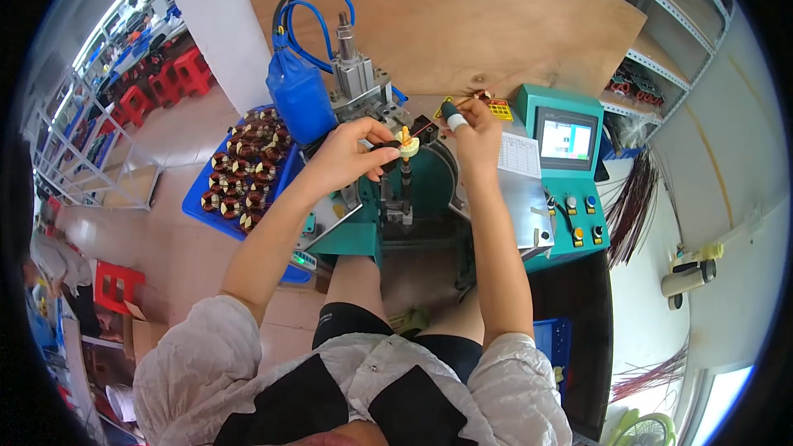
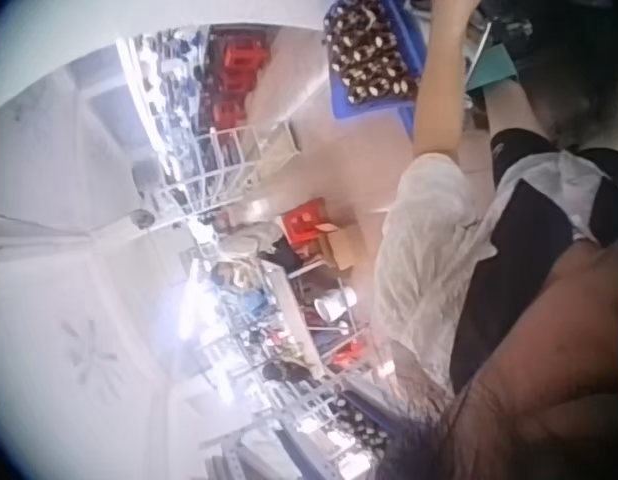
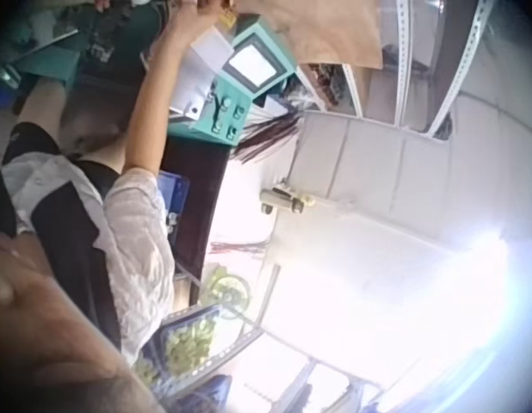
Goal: The person winds wire around toroidal cores using a winding machine, wraps tape around the wound cores by hand, and places the finished coils into a tray.
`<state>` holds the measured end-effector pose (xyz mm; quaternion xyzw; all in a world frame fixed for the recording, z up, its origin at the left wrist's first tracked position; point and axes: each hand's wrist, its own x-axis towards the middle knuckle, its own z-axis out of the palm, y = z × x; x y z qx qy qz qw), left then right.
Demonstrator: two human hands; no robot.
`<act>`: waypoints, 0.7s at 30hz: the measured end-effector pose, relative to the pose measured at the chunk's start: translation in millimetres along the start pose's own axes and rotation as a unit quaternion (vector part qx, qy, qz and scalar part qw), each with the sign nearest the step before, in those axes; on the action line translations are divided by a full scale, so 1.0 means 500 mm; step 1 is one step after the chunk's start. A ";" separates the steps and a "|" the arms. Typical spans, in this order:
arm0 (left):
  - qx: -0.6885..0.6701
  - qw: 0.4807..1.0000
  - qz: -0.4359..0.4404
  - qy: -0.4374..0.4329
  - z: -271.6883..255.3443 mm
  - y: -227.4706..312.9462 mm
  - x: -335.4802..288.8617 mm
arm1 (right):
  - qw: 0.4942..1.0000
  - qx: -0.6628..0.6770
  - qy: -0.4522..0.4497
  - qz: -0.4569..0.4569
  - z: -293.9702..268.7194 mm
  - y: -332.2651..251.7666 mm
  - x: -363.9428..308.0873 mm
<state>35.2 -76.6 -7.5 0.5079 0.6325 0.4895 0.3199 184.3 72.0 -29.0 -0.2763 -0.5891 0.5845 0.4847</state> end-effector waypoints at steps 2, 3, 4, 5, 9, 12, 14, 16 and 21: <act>-0.017 1.000 -0.010 -0.014 0.002 0.003 0.005 | 0.993 -0.063 -0.051 -0.087 0.021 0.033 0.043; -0.019 1.000 -0.014 -0.015 0.005 0.003 0.007 | 0.988 -0.101 -0.067 -0.096 0.035 0.040 0.065; -0.020 1.000 -0.021 -0.012 0.000 0.001 0.007 | 0.983 -0.104 -0.084 -0.128 0.064 0.031 0.080; -0.020 0.999 -0.023 -0.011 -0.003 0.000 0.005 | 0.976 -0.107 -0.101 -0.159 0.088 0.005 0.083; -0.029 0.999 -0.028 -0.010 -0.013 -0.004 -0.001 | 0.924 -0.236 -0.121 -0.274 0.093 -0.056 0.012; -0.043 0.999 -0.027 -0.014 -0.008 -0.003 0.005 | 0.951 -0.156 0.033 -0.265 0.066 -0.021 -0.097; -0.046 0.999 -0.019 -0.023 -0.003 0.002 0.008 | 0.969 -0.111 0.102 -0.198 0.052 0.079 -0.154; -0.051 0.998 -0.011 -0.031 -0.015 0.002 0.011 | 0.944 -0.270 0.037 -0.187 0.049 0.139 -0.195; -0.047 0.997 -0.035 -0.057 -0.021 -0.003 0.021 | 0.965 -0.225 -0.112 -0.080 0.007 0.156 -0.334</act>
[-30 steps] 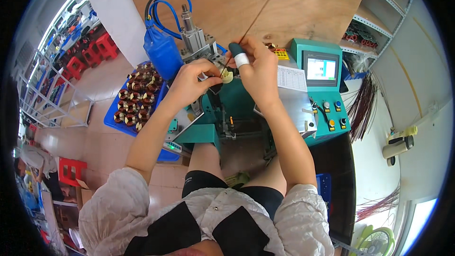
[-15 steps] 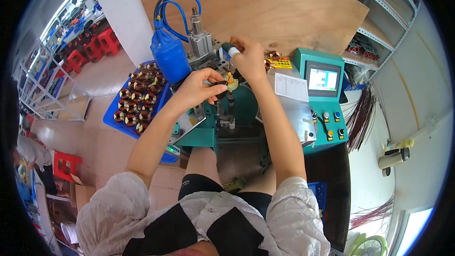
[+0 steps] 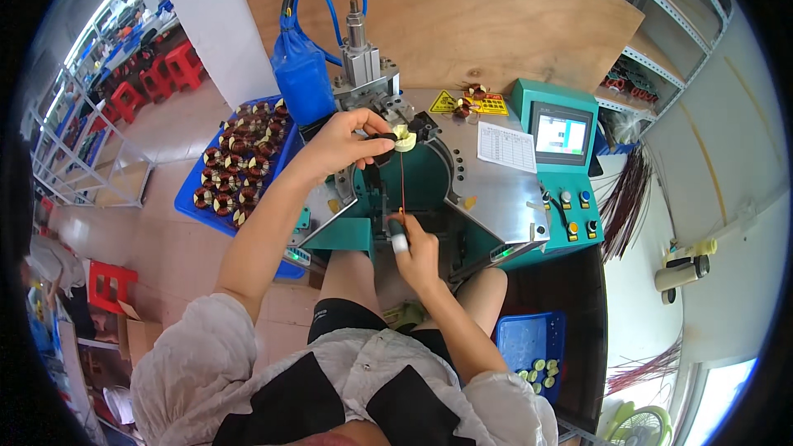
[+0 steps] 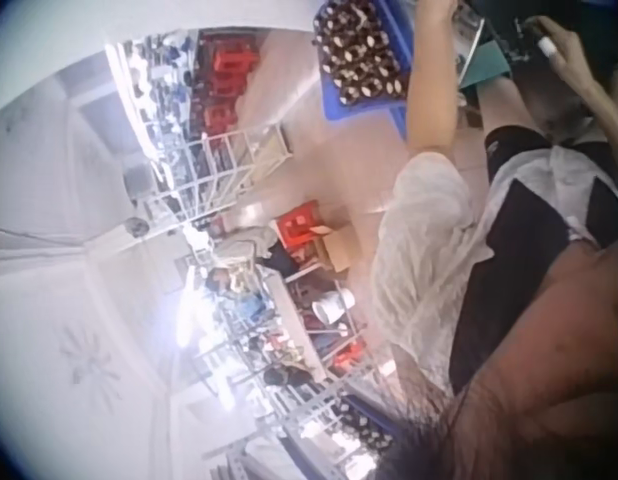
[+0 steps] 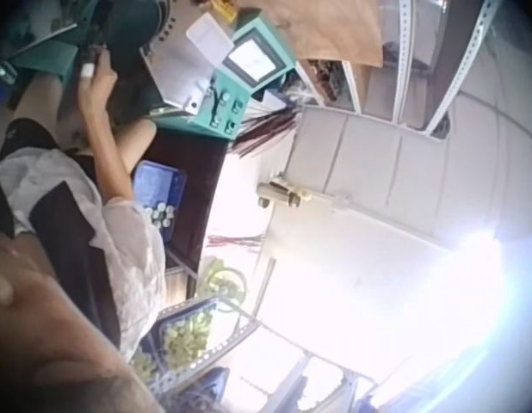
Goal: The person winds wire around toroidal cores using a winding machine, wraps tape around the wound cores by hand, and places the finished coils into a tray.
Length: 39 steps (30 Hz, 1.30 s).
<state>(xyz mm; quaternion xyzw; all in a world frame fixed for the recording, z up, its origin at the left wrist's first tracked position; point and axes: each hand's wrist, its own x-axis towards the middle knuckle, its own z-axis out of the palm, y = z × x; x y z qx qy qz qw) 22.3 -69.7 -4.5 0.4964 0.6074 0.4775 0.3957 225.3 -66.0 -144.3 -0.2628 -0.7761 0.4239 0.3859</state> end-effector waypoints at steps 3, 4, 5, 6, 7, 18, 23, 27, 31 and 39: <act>0.006 1.000 0.007 0.006 -0.007 0.002 -0.007 | 0.994 -0.034 -0.013 -0.099 -0.082 -0.124 0.013; 0.013 1.000 0.012 0.005 -0.009 0.001 -0.010 | 0.988 -0.045 -0.011 -0.150 -0.105 -0.155 0.044; 0.012 1.000 0.010 0.004 -0.007 -0.003 -0.008 | 0.981 -0.070 0.017 -0.181 -0.118 -0.178 0.077; 0.010 1.000 0.014 0.012 -0.002 -0.004 -0.005 | 0.975 -0.090 0.055 -0.194 -0.129 -0.180 0.113; 0.008 1.000 0.016 0.021 0.001 -0.007 -0.003 | 0.983 -0.084 0.071 -0.147 -0.138 -0.204 0.152; 0.014 0.998 0.024 0.051 0.001 -0.022 -0.012 | 0.974 -0.186 0.055 -0.114 -0.099 -0.193 0.307; 0.035 0.995 0.068 0.070 0.010 -0.033 -0.004 | 0.982 -0.181 0.021 -0.058 -0.047 -0.043 0.151; 0.021 0.961 0.180 0.208 0.039 -0.072 -0.057 | 0.992 -0.025 -0.101 0.073 -0.019 -0.016 0.017; 0.035 0.954 0.178 0.238 0.062 -0.086 -0.143 | 0.994 -0.068 -0.009 -0.081 -0.114 -0.141 0.032; 0.041 0.972 0.183 0.140 0.163 -0.083 -0.146 | 0.942 -0.296 0.045 -0.149 -0.147 -0.197 0.400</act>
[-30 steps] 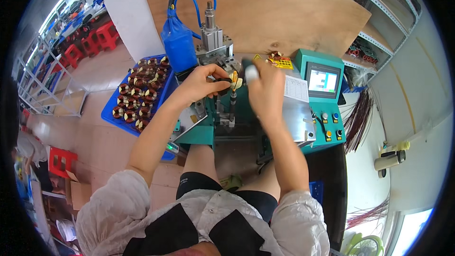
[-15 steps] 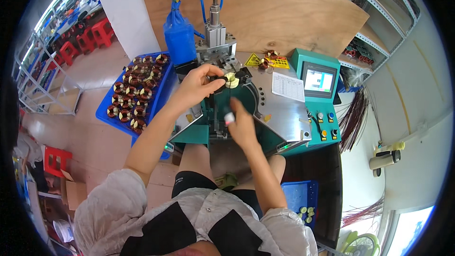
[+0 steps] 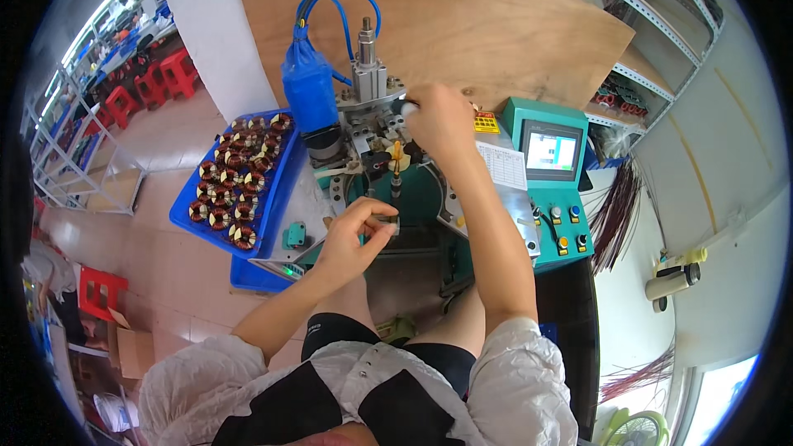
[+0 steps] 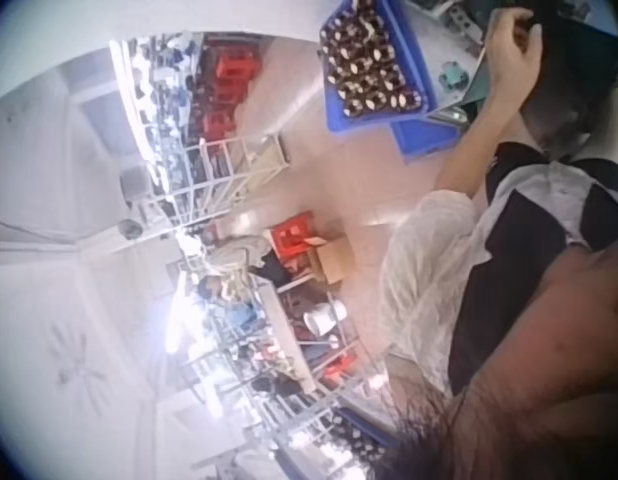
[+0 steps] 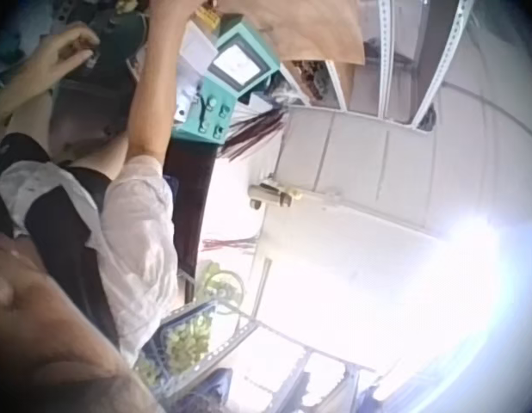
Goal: The person winds wire around toroidal cores using a winding machine, wraps tape around the wound cores by hand, and places the finished coils into a tray.
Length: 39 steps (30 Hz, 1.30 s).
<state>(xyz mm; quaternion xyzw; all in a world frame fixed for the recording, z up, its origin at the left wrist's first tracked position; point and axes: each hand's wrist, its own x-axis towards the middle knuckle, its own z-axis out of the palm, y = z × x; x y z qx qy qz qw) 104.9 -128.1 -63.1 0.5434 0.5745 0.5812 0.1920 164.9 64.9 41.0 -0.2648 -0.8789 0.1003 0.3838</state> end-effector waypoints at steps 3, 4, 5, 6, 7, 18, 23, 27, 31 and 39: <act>0.013 1.000 0.000 0.022 0.003 -0.028 0.011 | 0.998 -0.032 -0.030 -0.034 0.008 -0.020 0.011; 0.017 0.999 -0.007 0.039 0.004 -0.040 0.013 | 0.999 -0.017 -0.028 -0.039 0.005 -0.027 -0.014; 0.039 0.997 0.000 0.065 0.007 -0.045 0.016 | 0.999 -0.002 -0.025 -0.045 0.004 -0.034 -0.042; 0.040 0.997 -0.003 0.068 0.018 -0.062 0.021 | 1.000 -0.018 -0.012 0.000 0.009 -0.028 -0.076; 0.069 0.989 0.032 0.124 0.036 -0.086 0.030 | 0.998 0.040 0.012 0.046 0.004 -0.024 -0.116; -0.285 0.947 -0.137 -0.062 -0.002 0.014 0.027 | 0.984 0.174 -0.002 0.040 -0.014 -0.070 -0.354; -0.254 0.963 -0.086 -0.036 0.013 0.013 0.019 | 0.996 0.023 0.085 -0.002 -0.026 -0.036 -0.108; -0.147 0.986 -0.073 -0.026 0.021 0.003 0.023 | 0.996 -0.086 -0.005 -0.015 0.016 -0.004 0.010; -0.038 0.996 -0.044 0.062 0.022 -0.033 0.021 | 0.995 -0.050 -0.077 -0.048 -0.007 -0.042 -0.068; -0.217 0.958 -0.176 -0.073 0.017 -0.046 0.053 | 0.982 0.155 -0.096 0.053 0.081 -0.020 -0.430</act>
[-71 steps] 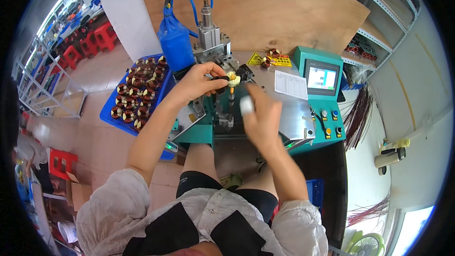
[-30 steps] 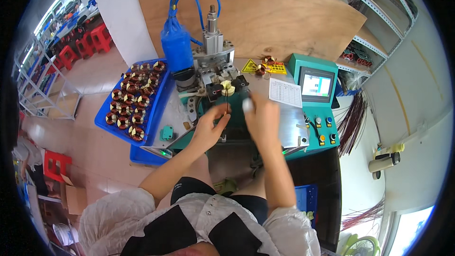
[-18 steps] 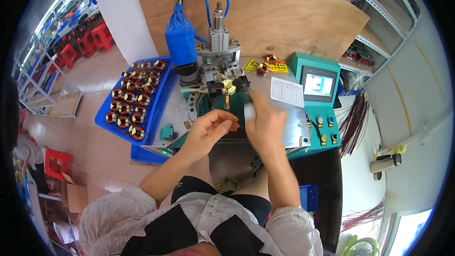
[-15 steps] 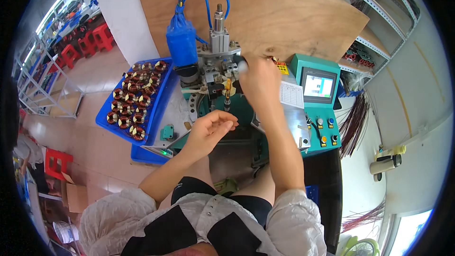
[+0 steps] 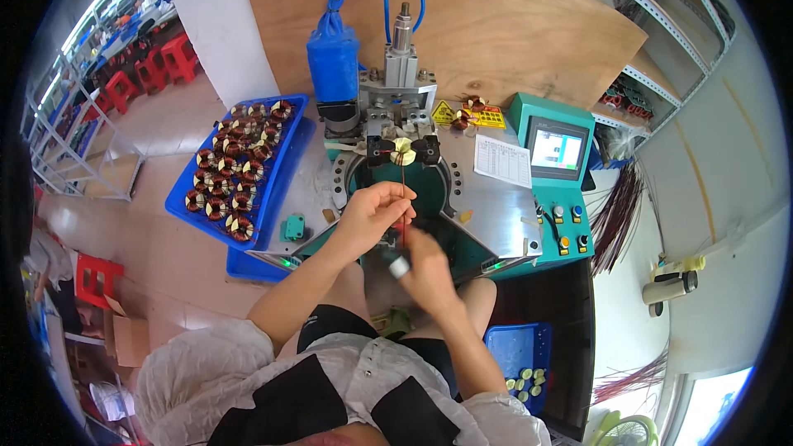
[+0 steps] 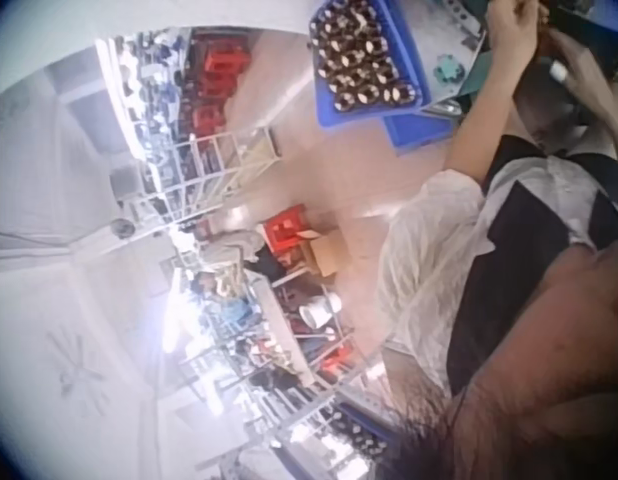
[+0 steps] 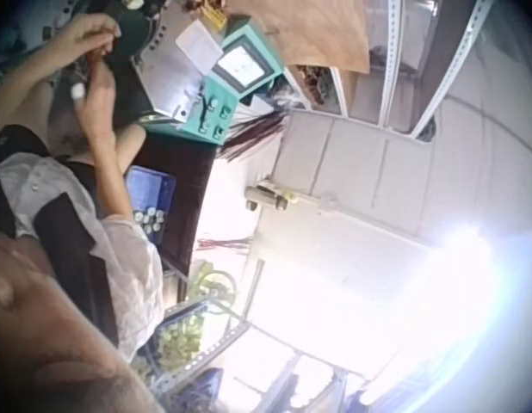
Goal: The person winds wire around toroidal cores using a winding machine, wraps tape around the wound cores by hand, and places the finished coils into a tray.
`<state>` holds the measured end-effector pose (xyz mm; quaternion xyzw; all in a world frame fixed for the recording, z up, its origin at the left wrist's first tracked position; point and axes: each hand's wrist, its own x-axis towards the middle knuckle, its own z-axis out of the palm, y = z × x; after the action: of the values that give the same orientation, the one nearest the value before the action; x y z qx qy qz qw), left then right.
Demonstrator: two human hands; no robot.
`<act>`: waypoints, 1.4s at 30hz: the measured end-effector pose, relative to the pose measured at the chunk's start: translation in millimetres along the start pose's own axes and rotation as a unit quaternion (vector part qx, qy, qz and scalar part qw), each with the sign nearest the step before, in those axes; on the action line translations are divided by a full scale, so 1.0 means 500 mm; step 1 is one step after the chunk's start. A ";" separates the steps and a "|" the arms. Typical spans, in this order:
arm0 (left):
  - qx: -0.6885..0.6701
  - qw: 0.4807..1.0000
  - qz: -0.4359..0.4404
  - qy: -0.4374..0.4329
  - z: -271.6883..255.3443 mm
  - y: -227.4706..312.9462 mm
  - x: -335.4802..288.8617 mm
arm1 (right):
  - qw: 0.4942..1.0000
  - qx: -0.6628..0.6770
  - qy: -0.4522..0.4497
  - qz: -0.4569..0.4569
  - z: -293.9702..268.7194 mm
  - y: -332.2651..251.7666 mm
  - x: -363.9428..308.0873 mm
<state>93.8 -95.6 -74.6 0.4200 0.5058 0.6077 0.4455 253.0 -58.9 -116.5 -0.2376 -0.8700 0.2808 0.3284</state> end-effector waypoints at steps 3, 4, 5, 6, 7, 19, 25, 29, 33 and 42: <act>-0.050 0.998 0.005 -0.024 -0.011 0.028 -0.023 | 0.997 0.010 0.020 -0.075 -0.039 -0.052 0.019; -0.030 0.999 0.028 -0.028 -0.004 0.040 -0.036 | 0.995 -0.046 0.049 -0.070 -0.074 -0.069 0.049; -0.057 0.997 0.050 -0.019 0.015 0.051 -0.046 | 0.991 -0.053 0.090 -0.079 -0.095 -0.069 0.081; -0.058 0.997 0.052 -0.018 0.017 0.055 -0.053 | 0.983 -0.108 0.132 -0.062 -0.116 -0.089 0.121; -0.050 0.996 0.071 -0.014 0.018 0.056 -0.057 | 0.974 -0.144 0.156 -0.081 -0.138 -0.102 0.176; 0.302 0.892 0.244 0.233 0.015 -0.017 -0.003 | 0.954 -0.176 0.213 -0.114 -0.133 -0.099 0.267; -0.015 0.999 0.031 0.013 0.003 -0.004 0.010 | 0.999 -0.032 0.011 -0.014 -0.017 0.000 0.010; -0.054 0.997 0.049 -0.023 0.006 0.043 -0.020 | 0.987 -0.053 0.123 -0.091 -0.088 -0.072 0.066; 0.008 0.993 0.109 0.037 0.022 0.044 -0.036 | 0.975 -0.115 0.180 -0.060 -0.153 -0.120 0.255; 0.227 0.930 0.204 0.203 0.013 0.004 -0.011 | 0.950 -0.284 0.073 -0.110 -0.124 -0.104 0.355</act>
<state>101.0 -99.4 -72.2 0.4722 0.6130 0.6266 0.0923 165.5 29.9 33.7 -0.2440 -0.9081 -0.0340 0.3385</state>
